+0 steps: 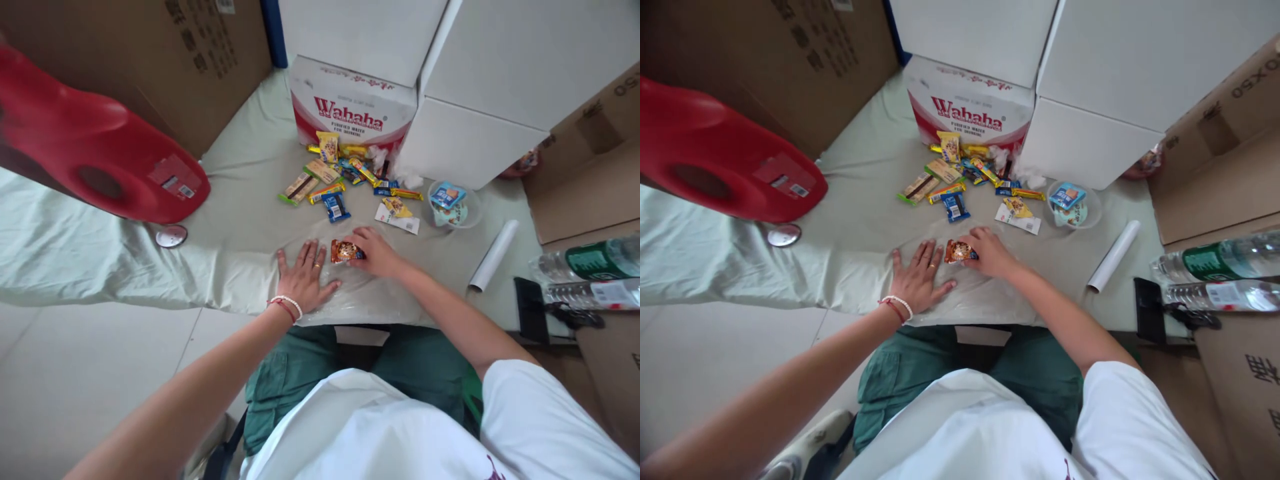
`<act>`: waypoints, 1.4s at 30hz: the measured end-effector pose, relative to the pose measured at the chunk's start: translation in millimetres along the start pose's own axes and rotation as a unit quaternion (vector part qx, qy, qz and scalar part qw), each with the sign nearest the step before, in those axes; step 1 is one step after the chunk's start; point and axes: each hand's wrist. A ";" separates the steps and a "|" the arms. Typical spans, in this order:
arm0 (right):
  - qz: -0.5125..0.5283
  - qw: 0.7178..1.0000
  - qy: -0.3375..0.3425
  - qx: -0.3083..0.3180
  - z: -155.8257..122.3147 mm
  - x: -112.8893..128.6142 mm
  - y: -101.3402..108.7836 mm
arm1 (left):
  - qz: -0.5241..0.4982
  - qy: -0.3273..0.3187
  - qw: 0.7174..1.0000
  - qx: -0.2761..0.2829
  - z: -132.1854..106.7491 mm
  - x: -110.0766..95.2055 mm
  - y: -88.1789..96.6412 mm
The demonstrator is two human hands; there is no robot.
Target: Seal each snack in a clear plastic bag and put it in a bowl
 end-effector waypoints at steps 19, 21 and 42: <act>0.032 0.946 -0.307 -0.098 90.5 7.4 4.1 | -0.008 0.010 1.000 -0.008 1.2 0.7 -4.4; 0.032 0.934 -0.346 -0.081 122.8 8.6 -2.3 | -0.009 0.023 1.000 -0.006 1.4 -0.1 -4.2; 0.009 1.000 -0.022 -0.015 -33.1 34.2 -9.9 | -0.006 0.017 0.999 -0.037 -0.6 -0.3 -6.8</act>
Point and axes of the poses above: each hand's wrist, its own z-axis towards the middle knuckle, its own y-axis out of the back of the hand, x = y × z, and after that the axes turned 15 degrees about -y, right-handed
